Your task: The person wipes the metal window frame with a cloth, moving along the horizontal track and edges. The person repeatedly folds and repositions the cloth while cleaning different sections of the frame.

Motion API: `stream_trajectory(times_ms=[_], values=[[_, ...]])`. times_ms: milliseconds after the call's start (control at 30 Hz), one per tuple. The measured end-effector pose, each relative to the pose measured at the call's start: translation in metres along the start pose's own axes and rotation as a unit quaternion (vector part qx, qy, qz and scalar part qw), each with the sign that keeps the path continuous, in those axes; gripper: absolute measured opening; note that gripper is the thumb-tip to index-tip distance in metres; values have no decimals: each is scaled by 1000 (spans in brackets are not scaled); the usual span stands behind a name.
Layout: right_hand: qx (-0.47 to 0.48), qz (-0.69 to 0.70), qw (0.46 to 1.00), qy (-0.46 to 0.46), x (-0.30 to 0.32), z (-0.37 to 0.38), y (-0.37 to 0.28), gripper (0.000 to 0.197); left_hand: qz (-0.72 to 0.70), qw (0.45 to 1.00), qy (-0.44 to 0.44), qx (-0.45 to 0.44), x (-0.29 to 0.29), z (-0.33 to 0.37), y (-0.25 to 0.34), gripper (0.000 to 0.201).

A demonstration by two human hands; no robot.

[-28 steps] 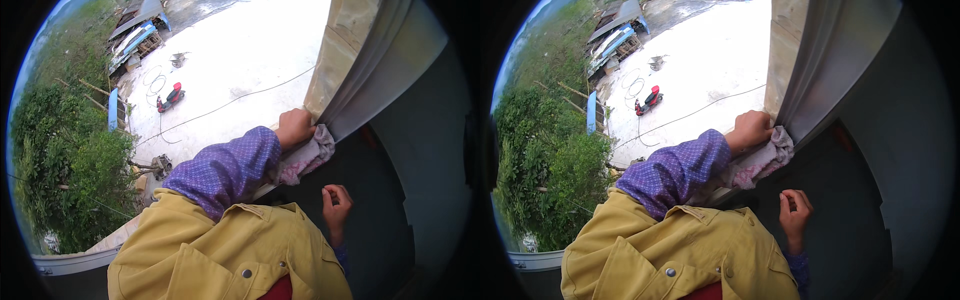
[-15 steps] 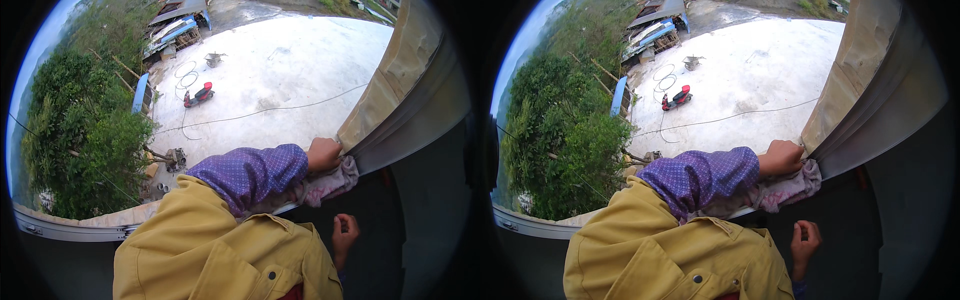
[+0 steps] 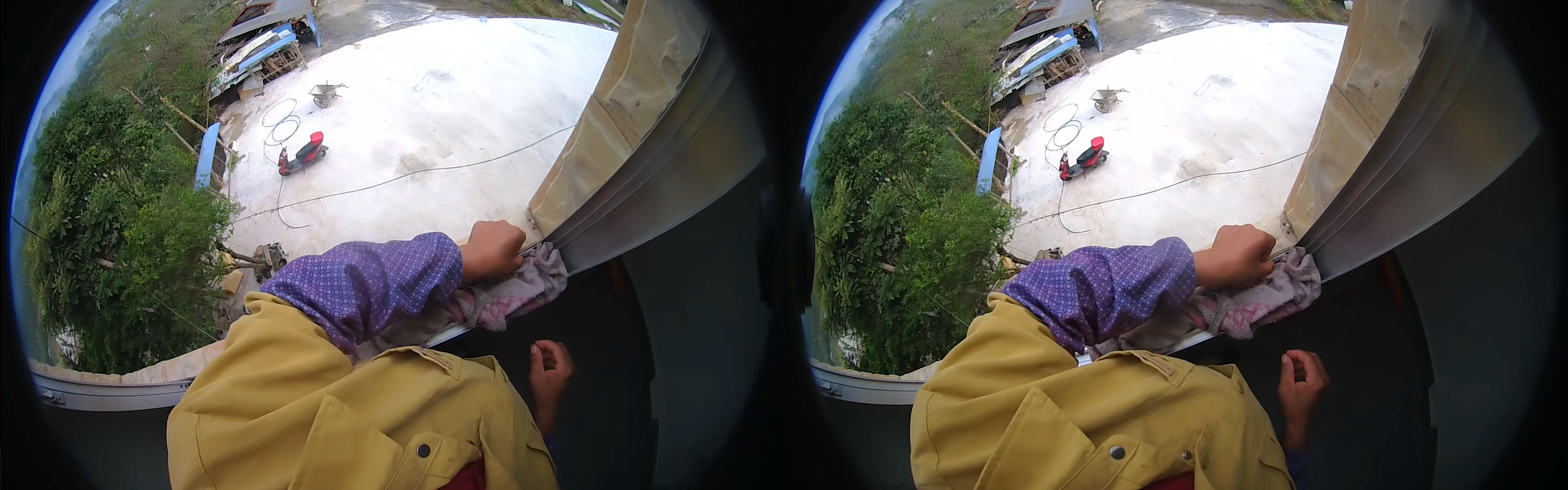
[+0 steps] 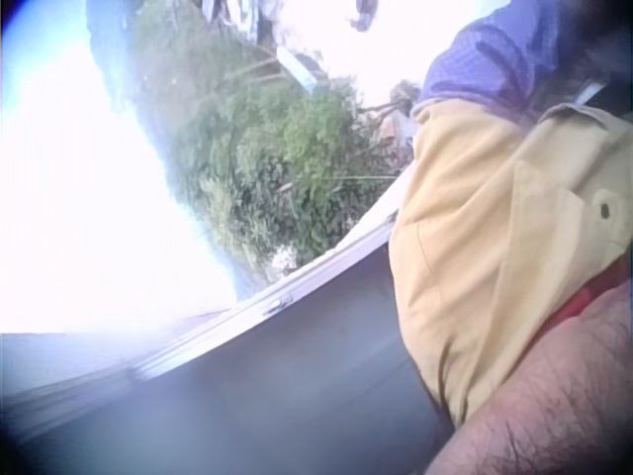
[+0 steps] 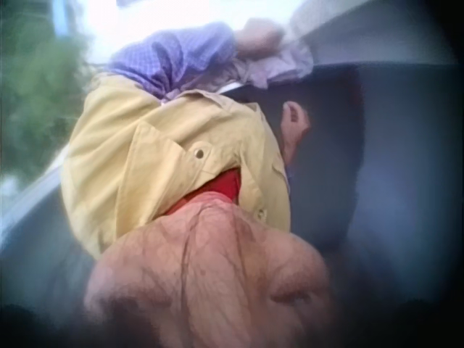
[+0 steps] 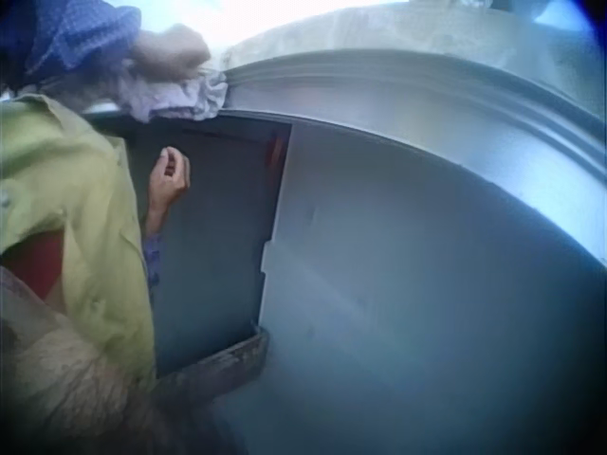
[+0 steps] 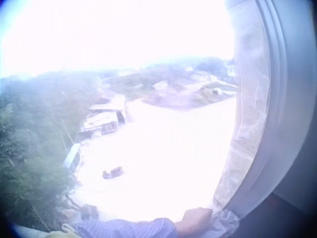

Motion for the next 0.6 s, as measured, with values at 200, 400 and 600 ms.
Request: stream_trajectory(times_ms=[200, 400, 600], values=[[50, 36, 998, 17, -1, 10, -21, 6, -56, 997, 58, 16, -19, 34, 6, 22], [43, 47, 998, 23, -1, 6, -27, 6, -35, 998, -7, 54, -5, 17, 5, 25], [7, 45, 999, 24, -7, -3, -7, 7, 8, 999, -35, 28, 5, -1, 1, 21]])
Point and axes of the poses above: each hand's wrist, its own z-axis towards the middle knuckle, its own x-axis out of the back of the hand, y = z × x, the point moved 4 cm from there along z, towards the middle knuckle, and after that the axes turned 10 degrees about -z, right-handed, at the moved point
